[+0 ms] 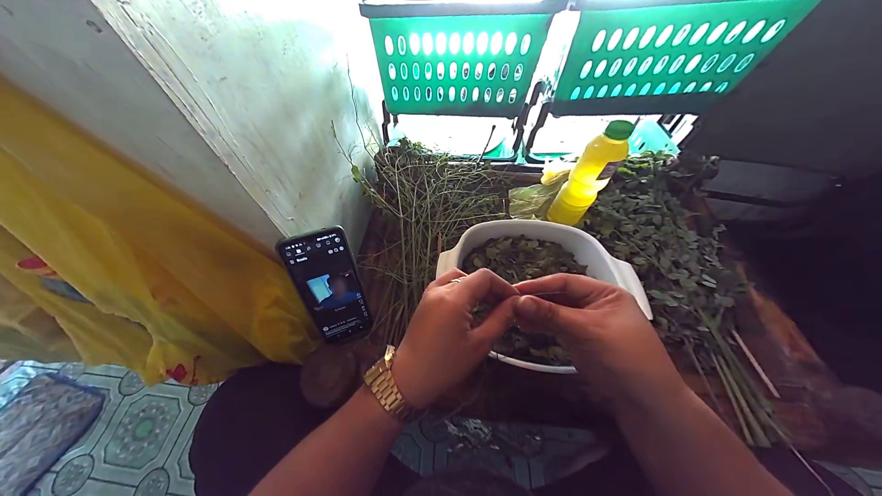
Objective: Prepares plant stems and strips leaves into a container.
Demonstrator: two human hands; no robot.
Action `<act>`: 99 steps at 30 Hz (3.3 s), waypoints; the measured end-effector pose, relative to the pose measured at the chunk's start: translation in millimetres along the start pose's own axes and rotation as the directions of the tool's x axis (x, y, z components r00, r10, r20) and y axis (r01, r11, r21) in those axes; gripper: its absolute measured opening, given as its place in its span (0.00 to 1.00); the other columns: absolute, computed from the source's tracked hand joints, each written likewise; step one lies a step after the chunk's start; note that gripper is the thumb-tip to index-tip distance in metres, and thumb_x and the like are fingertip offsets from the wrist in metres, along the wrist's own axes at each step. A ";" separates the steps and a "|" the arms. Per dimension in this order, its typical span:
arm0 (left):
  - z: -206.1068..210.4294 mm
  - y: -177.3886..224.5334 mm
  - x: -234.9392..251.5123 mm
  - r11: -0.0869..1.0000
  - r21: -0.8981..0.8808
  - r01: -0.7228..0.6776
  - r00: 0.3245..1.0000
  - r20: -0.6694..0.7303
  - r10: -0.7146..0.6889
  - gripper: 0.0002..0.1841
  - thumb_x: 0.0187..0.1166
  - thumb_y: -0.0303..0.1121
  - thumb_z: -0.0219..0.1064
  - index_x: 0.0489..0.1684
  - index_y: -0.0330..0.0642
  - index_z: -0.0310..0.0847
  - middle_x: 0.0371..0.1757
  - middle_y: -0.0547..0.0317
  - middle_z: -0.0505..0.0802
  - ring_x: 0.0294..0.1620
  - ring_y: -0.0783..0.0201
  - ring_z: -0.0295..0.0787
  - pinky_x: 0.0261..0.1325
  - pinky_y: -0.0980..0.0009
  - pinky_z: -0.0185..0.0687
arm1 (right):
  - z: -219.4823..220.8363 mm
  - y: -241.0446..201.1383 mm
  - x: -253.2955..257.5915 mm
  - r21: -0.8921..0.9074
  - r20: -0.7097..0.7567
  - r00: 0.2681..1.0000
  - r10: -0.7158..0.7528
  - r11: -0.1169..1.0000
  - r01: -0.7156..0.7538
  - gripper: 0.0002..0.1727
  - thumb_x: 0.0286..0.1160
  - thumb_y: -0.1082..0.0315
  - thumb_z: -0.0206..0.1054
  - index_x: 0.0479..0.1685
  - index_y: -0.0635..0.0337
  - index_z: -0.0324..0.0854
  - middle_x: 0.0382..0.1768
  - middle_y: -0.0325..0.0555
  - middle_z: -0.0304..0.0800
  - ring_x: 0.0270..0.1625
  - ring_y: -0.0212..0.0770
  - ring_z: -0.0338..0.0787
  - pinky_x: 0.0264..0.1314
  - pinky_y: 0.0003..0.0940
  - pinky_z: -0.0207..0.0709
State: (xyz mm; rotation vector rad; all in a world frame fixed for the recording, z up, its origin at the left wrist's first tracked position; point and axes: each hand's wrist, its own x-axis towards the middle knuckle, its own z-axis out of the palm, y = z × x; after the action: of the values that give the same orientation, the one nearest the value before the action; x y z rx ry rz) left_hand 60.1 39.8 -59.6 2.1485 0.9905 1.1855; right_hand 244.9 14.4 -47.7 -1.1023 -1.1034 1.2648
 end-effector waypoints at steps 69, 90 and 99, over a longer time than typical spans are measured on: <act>-13.2 41.6 -13.3 0.250 -0.871 0.424 0.871 0.315 -0.378 0.21 0.93 0.50 0.52 0.62 0.45 0.82 0.44 0.56 0.92 0.41 0.67 0.91 0.47 0.70 0.88 | 5.8 -39.2 -32.6 -0.598 0.782 0.469 -0.409 -0.284 0.749 0.14 0.80 0.69 0.64 0.50 0.36 0.93 0.68 0.34 0.87 0.88 0.53 0.64 0.85 0.82 0.29; 2.0 24.4 -10.5 0.352 -0.851 0.390 0.822 0.149 -0.550 0.08 0.81 0.34 0.72 0.53 0.48 0.84 0.36 0.61 0.88 0.21 0.77 0.73 0.19 0.84 0.63 | 15.0 -18.7 -23.0 -0.290 -0.127 0.975 -0.181 0.947 0.138 0.20 0.78 0.54 0.71 0.62 0.54 0.87 0.55 0.42 0.93 0.57 0.40 0.93 0.59 0.38 0.89; 5.3 14.5 -12.0 0.396 -0.848 0.353 0.833 0.091 -0.546 0.26 0.95 0.54 0.38 0.75 0.59 0.79 0.48 0.65 0.90 0.24 0.77 0.75 0.22 0.86 0.66 | 28.2 -16.2 -19.7 -0.224 -0.133 0.982 -0.132 0.969 0.100 0.07 0.74 0.72 0.75 0.47 0.61 0.90 0.38 0.45 0.95 0.37 0.37 0.94 0.45 0.31 0.91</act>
State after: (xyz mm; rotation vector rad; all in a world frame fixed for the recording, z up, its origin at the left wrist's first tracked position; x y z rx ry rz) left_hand 65.5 21.1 -58.1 0.8900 0.7494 1.2371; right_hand 219.2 -5.3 -27.8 -1.2541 -1.1952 0.9716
